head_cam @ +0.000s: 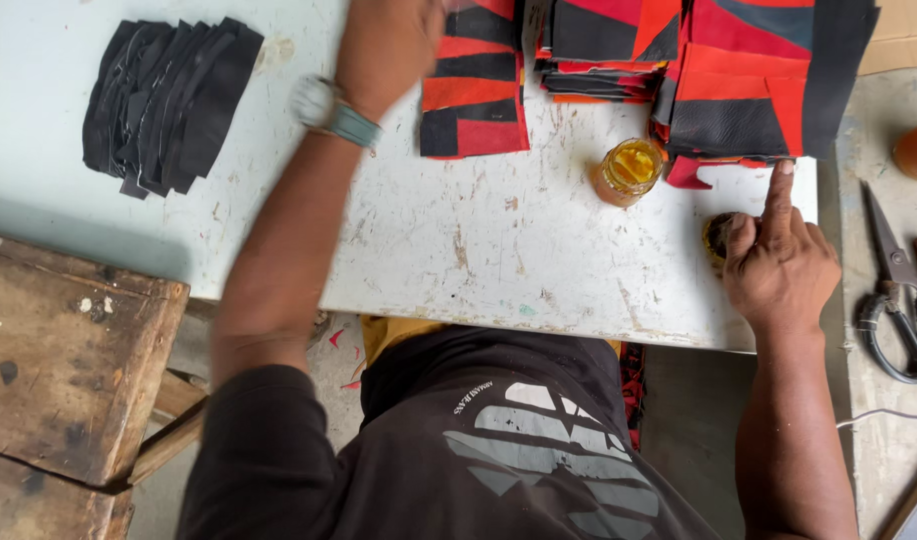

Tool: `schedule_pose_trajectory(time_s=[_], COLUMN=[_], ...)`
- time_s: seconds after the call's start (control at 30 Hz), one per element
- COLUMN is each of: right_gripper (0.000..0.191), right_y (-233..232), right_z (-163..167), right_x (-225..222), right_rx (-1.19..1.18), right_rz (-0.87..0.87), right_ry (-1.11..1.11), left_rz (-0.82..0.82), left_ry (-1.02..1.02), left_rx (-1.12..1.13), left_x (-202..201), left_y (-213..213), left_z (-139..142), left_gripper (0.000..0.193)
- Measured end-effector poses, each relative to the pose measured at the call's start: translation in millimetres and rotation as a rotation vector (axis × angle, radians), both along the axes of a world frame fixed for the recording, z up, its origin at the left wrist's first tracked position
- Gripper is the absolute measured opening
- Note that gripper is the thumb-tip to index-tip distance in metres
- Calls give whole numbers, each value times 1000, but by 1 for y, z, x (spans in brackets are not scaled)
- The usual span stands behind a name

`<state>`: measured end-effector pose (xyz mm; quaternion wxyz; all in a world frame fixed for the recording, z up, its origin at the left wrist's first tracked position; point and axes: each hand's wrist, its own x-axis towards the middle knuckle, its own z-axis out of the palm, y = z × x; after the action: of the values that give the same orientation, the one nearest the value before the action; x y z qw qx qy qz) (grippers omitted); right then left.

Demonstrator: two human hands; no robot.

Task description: The person holds a patchwork leather panel made of red, black and orange pieces and repeatedly flexes, bends and turns it over, running fingers along its seams. They briefly reach toward a small jar on the table between handling passes and set the panel down and pick it back up.

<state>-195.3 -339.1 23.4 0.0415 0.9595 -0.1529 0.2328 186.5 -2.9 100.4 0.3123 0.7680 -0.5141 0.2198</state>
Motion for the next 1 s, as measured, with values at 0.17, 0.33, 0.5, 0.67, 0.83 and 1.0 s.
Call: schedule_pose_trajectory(time_s=[0.17,0.33,0.5,0.67,0.83,1.0], right_gripper=[65,61,63,61,74,78], right_y=[0,-3,-3,1,7,13], right_z=[-2,-9,-11,-6,-6,-10], right_x=[0,-1,-2,-3,-5,-6], right_rx=[12,22,69,80,72,186], right_rz=[-19,29,41,-10,-7,-53], right_ry=[-8,-37,-56,1,-23,-95], left_rz=[67,84,88,27,103,30], left_ry=[146,42,61,208,287,396], left_rx=[5,68,182,120,70,399], left_x=[-32,-46,-70,-85,-85,-43], left_y=[-30,-24,-18,-10,-11,-34], left_z=[-56,-75,-72,-76,-89,-63], left_gripper=[8,11,11,19,23,25])
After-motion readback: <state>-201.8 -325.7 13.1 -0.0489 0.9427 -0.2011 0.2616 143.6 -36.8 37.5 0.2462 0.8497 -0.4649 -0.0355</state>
